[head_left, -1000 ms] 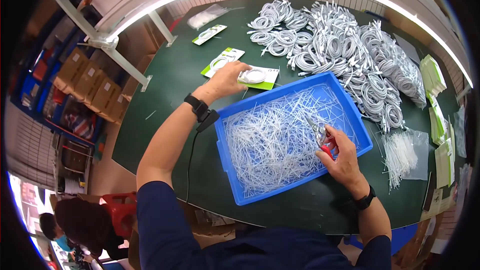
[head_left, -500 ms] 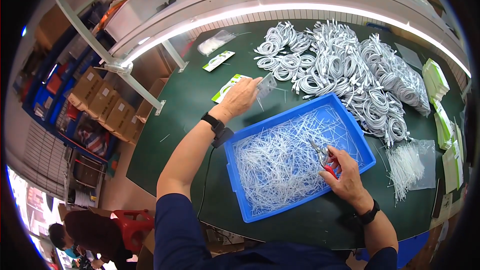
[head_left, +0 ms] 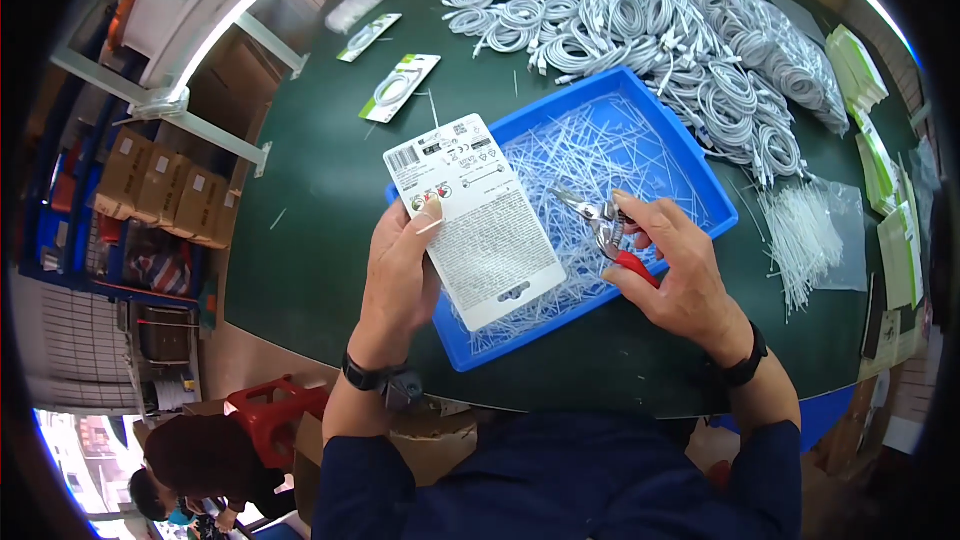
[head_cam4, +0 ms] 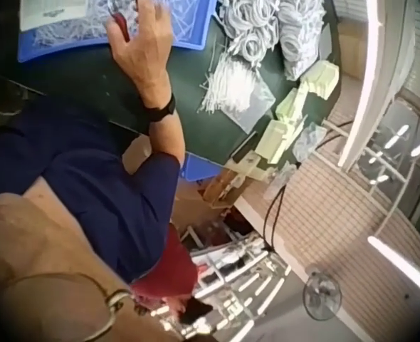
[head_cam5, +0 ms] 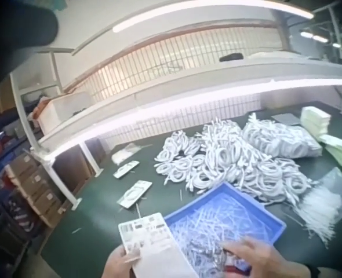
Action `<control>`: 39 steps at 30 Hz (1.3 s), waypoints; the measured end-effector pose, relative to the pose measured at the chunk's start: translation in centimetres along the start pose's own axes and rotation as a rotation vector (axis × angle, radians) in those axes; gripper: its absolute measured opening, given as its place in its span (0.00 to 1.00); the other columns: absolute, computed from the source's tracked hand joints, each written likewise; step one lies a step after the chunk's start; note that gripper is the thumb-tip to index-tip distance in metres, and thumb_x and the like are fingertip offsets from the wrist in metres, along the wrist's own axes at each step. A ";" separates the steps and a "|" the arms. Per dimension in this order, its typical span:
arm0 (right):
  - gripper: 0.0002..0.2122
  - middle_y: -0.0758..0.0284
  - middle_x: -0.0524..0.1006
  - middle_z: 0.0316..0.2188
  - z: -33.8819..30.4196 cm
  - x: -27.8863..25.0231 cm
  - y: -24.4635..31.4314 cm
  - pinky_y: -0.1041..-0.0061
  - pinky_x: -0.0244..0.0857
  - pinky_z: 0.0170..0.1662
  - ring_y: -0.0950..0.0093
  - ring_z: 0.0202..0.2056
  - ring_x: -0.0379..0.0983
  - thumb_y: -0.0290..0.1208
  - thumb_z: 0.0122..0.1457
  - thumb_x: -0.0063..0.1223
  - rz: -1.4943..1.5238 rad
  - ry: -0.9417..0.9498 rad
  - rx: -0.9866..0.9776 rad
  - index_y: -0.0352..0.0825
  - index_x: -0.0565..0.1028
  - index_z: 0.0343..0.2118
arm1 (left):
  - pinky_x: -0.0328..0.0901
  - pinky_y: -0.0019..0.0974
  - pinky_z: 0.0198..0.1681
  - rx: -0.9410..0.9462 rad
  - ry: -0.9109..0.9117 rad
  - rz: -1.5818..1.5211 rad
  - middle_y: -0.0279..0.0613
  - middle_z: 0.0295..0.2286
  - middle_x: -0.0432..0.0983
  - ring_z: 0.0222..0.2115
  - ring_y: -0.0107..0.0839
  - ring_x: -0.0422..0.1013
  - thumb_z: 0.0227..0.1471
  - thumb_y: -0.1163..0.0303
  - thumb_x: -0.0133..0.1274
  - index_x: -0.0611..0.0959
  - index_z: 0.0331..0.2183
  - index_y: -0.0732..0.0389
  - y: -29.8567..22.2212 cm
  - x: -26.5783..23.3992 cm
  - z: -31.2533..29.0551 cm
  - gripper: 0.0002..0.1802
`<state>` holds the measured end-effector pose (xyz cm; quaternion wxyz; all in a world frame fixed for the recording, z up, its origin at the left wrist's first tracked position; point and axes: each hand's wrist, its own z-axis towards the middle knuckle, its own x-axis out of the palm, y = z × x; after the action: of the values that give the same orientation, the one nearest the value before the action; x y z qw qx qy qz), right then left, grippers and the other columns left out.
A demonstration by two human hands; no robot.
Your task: The person picks up a packaged cable, uses shears to snip the plastic ties on the back and front, and then places the package into a box, repeating the process with a second package.
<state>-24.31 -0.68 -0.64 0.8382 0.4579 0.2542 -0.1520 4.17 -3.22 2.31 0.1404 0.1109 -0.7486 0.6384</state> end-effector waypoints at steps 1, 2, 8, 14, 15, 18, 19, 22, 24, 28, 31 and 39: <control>0.33 0.62 0.75 0.34 -0.1 -0.2 0.2 0.73 0.68 0.36 0.70 0.31 0.71 0.26 0.45 0.69 -0.014 0.003 -0.013 0.32 0.71 0.58 | 0.72 0.35 0.46 -0.024 -0.001 -0.012 0.49 0.45 0.77 0.42 0.31 0.77 0.66 0.69 0.42 0.71 0.55 0.70 0.8 0.3 -0.5 0.20; 0.33 0.62 0.75 0.34 0.0 -0.2 0.2 0.73 0.68 0.36 0.70 0.31 0.71 0.26 0.45 0.69 -0.017 0.017 -0.001 0.32 0.71 0.58 | 0.71 0.34 0.46 -0.016 0.037 0.066 0.49 0.45 0.77 0.42 0.30 0.76 0.66 0.69 0.42 0.70 0.55 0.70 1.3 0.3 -1.0 0.20; 0.33 0.61 0.76 0.35 -0.5 -0.4 0.1 0.72 0.69 0.37 0.69 0.32 0.72 0.27 0.45 0.70 -0.080 0.085 0.024 0.33 0.73 0.58 | 0.69 0.30 0.45 0.067 0.104 0.203 0.47 0.44 0.77 0.40 0.25 0.75 0.64 0.71 0.41 0.70 0.56 0.69 3.1 2.7 -2.7 0.21; 0.32 0.60 0.76 0.37 -1.1 -0.5 0.0 0.71 0.70 0.37 0.68 0.33 0.73 0.28 0.45 0.71 -0.085 0.119 0.047 0.35 0.73 0.57 | 0.69 0.30 0.45 0.020 0.132 0.169 0.46 0.43 0.77 0.40 0.24 0.74 0.64 0.70 0.41 0.70 0.55 0.69 3.3 3.1 -2.6 0.20; 0.33 0.60 0.76 0.37 -1.0 -0.4 0.0 0.71 0.70 0.37 0.67 0.33 0.74 0.28 0.45 0.71 -0.102 0.113 0.032 0.36 0.73 0.57 | 0.69 0.30 0.45 0.010 0.143 0.161 0.45 0.43 0.77 0.40 0.24 0.74 0.64 0.70 0.41 0.70 0.55 0.69 3.3 3.2 -2.6 0.20; 0.33 0.60 0.76 0.37 -1.0 -0.3 -0.1 0.70 0.70 0.37 0.65 0.34 0.74 0.29 0.44 0.72 -0.131 0.098 0.011 0.37 0.74 0.58 | 0.69 0.30 0.44 -0.008 0.156 0.168 0.45 0.43 0.77 0.40 0.24 0.74 0.64 0.70 0.41 0.71 0.55 0.68 3.6 3.3 -2.6 0.20; 0.33 0.60 0.76 0.36 -1.0 -0.3 -0.2 0.70 0.70 0.37 0.65 0.34 0.74 0.29 0.44 0.72 -0.142 0.099 0.005 0.37 0.74 0.58 | 0.69 0.29 0.44 -0.009 0.157 0.182 0.45 0.43 0.77 0.40 0.24 0.74 0.64 0.71 0.41 0.71 0.55 0.68 3.7 3.3 -2.7 0.20; 0.33 0.60 0.76 0.36 -1.1 -0.3 0.0 0.70 0.70 0.37 0.64 0.34 0.74 0.29 0.44 0.73 -0.163 0.103 0.002 0.38 0.74 0.58 | 0.69 0.29 0.44 -0.013 0.148 0.192 0.44 0.43 0.77 0.39 0.23 0.74 0.64 0.71 0.42 0.71 0.55 0.68 4.0 3.4 -2.8 0.20; 0.33 0.60 0.75 0.35 -1.0 -0.5 0.3 0.69 0.70 0.37 0.64 0.34 0.74 0.29 0.44 0.73 -0.219 0.112 -0.029 0.38 0.74 0.58 | 0.69 0.29 0.43 -0.004 0.123 0.178 0.43 0.43 0.77 0.38 0.23 0.73 0.64 0.71 0.42 0.71 0.55 0.68 4.2 3.5 -3.0 0.20; 0.33 0.61 0.74 0.33 -1.4 -0.5 0.5 0.69 0.69 0.34 0.65 0.32 0.74 0.29 0.44 0.72 -0.239 0.125 -0.020 0.38 0.74 0.58 | 0.69 0.29 0.43 -0.004 0.107 0.184 0.42 0.42 0.77 0.38 0.22 0.73 0.64 0.71 0.42 0.72 0.55 0.68 4.4 3.9 -3.4 0.20; 0.33 0.62 0.74 0.31 -2.0 -0.2 0.5 0.70 0.69 0.33 0.67 0.30 0.73 0.28 0.44 0.72 -0.227 0.133 0.014 0.38 0.74 0.58 | 0.69 0.28 0.43 -0.011 0.091 0.159 0.42 0.42 0.77 0.38 0.21 0.73 0.64 0.70 0.42 0.71 0.55 0.68 5.1 4.2 -3.6 0.20; 0.32 0.64 0.74 0.30 -4.5 0.9 0.2 0.73 0.68 0.29 0.70 0.27 0.73 0.24 0.45 0.70 -0.125 0.145 0.160 0.37 0.74 0.57 | 0.70 0.28 0.43 -0.093 0.030 0.038 0.43 0.42 0.77 0.39 0.22 0.74 0.66 0.68 0.42 0.70 0.55 0.67 6.5 4.5 -4.0 0.20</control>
<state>-24.80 3.23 -3.05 0.7673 0.5163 0.3293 -0.1903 -1.99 1.87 -1.56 0.1445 0.0802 -0.7774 0.6070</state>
